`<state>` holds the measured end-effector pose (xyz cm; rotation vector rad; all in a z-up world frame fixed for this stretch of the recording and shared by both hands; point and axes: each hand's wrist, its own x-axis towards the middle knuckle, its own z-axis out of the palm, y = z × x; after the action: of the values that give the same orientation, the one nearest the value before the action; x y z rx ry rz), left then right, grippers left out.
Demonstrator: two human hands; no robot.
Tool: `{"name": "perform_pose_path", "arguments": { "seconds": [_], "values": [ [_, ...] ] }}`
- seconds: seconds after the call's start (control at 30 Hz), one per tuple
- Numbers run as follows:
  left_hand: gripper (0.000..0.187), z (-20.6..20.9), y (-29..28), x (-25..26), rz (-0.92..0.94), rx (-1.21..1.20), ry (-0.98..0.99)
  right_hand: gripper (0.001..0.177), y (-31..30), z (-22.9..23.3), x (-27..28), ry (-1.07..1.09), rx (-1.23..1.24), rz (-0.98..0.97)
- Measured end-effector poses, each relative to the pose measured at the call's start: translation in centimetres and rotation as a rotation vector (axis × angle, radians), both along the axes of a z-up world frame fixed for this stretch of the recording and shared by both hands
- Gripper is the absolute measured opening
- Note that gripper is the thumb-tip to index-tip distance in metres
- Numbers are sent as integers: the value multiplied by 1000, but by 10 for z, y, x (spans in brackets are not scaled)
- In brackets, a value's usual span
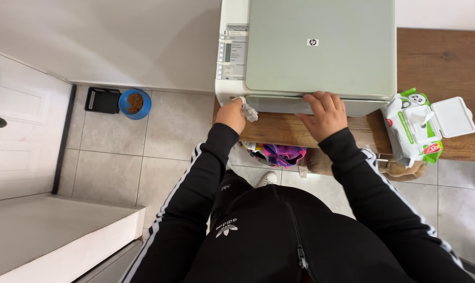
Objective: Cleaning the exterior and interior surfaces of a printer using wet wipes
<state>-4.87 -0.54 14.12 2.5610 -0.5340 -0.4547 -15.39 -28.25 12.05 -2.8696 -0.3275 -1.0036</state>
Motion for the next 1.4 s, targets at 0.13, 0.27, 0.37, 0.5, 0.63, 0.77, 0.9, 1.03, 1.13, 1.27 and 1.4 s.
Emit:
{"name": "perform_pose_path", "arguments": {
  "seconds": [0.13, 0.27, 0.37, 0.5, 0.63, 0.77, 0.9, 1.03, 1.13, 1.27, 1.4],
  "values": [
    [21, -2, 1, 1, -24, 28, -7, 37, -5, -8, 10, 22, 48, -54],
    [30, -14, 4, -6, -55, 11, 32, 20, -17, -53, 7, 220, 176, -15],
    [35, -25, 4, -18, -123, -22, 64, 17, 11, -51, -36, 167, 108, 51],
    [35, -43, 12, -36, -91, -20, 123, 11, 26, -74, -65, 236, 114, 147],
    [36, -30, 22, -47, -38, -91, 151, 12, 28, -112, -74, 199, -29, 117],
    [39, -22, 25, -52, 159, -340, 327, 14, 27, -129, -80, 265, -93, 84],
    [38, -24, 6, -59, 181, -589, 470, 25, 50, -61, -67, 739, 512, -159],
    [46, -28, -22, -66, 287, -952, 888, 41, 66, -31, -54, 825, 1865, 106],
    [46, 8, -30, -55, 101, -688, 681, 27, 65, -35, -52, 629, 2043, -8],
    [33, 36, -29, -14, -30, -763, 168, 28, 50, -1, -74, 355, 1938, -420],
    [26, 69, -22, 58, -223, -735, -345, 24, 4, -34, -88, 127, 1902, -580]
  ]
}}
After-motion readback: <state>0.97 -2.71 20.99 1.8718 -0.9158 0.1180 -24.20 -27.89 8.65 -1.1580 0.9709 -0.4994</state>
